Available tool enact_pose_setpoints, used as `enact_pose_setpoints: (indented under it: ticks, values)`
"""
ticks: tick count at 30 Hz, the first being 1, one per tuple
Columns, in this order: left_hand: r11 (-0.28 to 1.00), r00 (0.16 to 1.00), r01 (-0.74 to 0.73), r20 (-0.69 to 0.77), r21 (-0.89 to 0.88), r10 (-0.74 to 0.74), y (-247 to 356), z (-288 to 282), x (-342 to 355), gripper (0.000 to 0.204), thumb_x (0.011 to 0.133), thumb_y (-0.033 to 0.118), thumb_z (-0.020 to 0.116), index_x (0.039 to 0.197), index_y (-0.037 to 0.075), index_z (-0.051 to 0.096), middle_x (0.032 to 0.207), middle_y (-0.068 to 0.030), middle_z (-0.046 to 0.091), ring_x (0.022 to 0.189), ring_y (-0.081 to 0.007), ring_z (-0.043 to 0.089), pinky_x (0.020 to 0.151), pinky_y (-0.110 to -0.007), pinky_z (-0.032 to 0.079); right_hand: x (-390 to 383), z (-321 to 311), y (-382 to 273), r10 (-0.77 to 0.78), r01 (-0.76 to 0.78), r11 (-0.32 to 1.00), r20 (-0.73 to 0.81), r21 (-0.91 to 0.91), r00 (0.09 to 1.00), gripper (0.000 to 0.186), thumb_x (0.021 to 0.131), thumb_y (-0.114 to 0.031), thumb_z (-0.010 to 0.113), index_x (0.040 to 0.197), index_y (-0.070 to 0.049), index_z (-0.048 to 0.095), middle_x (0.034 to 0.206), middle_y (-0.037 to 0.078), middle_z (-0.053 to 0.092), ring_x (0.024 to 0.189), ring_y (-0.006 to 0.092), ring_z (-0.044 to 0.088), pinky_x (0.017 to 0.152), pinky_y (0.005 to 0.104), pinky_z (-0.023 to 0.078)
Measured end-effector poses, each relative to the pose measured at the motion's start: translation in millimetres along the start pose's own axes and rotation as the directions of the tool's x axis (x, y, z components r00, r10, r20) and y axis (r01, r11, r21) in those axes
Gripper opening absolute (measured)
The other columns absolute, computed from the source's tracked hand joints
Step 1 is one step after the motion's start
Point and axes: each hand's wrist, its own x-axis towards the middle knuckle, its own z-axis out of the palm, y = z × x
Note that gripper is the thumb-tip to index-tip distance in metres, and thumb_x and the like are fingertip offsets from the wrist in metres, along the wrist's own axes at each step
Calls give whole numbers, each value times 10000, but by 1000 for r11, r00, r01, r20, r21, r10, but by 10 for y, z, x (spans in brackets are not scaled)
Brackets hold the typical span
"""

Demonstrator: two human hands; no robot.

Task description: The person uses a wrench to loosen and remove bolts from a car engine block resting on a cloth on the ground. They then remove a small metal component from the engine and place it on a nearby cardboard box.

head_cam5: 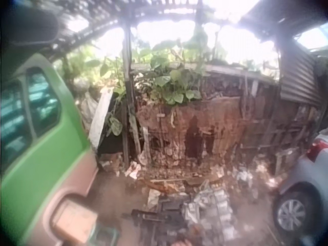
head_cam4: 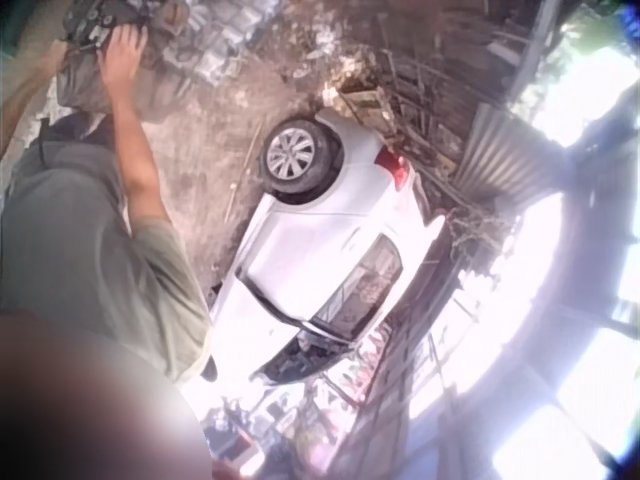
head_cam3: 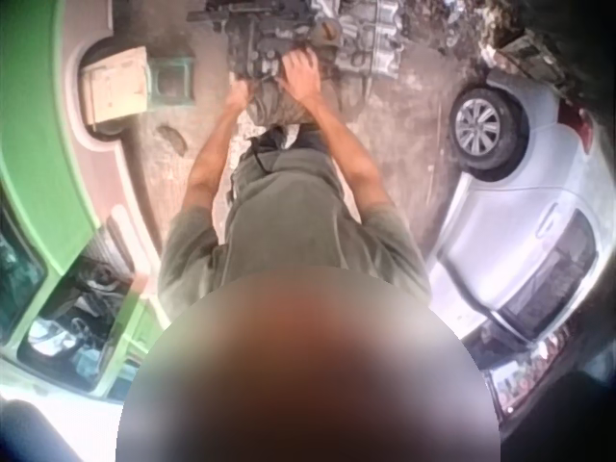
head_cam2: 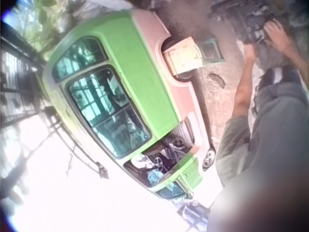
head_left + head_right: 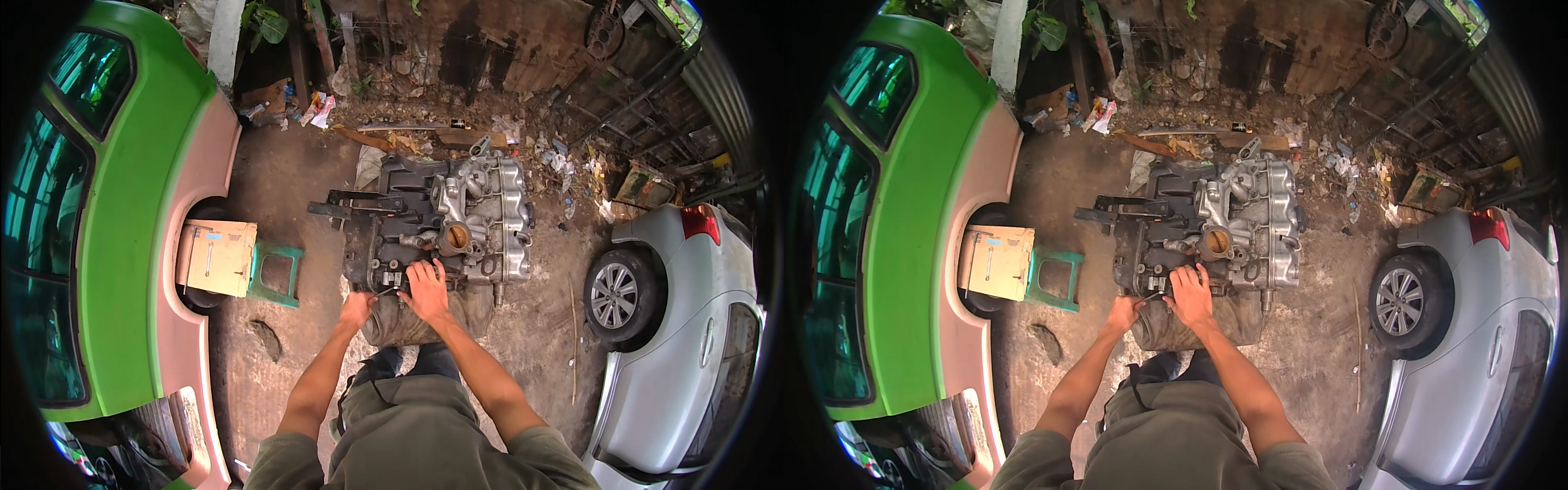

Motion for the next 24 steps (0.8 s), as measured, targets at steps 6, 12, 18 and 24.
enact_pose_setpoints:
  ticks: [6,12,18,24]
  values:
    - [994,989,-72,-136,-87,60,-153,273,-63,128,871,52,671,968,1,738,901,-243,689,846,-424,673,743,-436,538,-5,-8,-2,-3,3,1000,7,-8,1000,671,745,-401,811,1253,-63,532,1237,77,530,1295,249,444,1194,492,193]
    - [998,988,-52,-148,-27,48,-229,150,-183,107,878,50,649,946,28,729,925,-171,681,914,-369,657,811,-443,527,6,-19,1,3,-1,1000,55,-24,998,698,721,-390,833,1263,-69,531,1259,72,529,1307,245,439,1196,489,190]
    - [937,952,-268,-86,225,293,14,-344,-232,151,768,11,666,911,30,710,884,-121,641,944,-309,615,822,-416,538,0,-9,0,0,0,1000,23,-13,1000,706,713,-409,836,1256,-73,536,1246,65,535,1299,241,449,1196,489,189]
    - [781,866,-474,57,407,496,604,-846,-262,226,677,-5,649,900,7,678,876,-104,609,1010,-308,577,815,-415,543,4,11,-8,5,-5,1000,4,-30,1000,718,708,-456,825,1245,-73,542,1205,63,543,1286,239,458,1198,487,187]
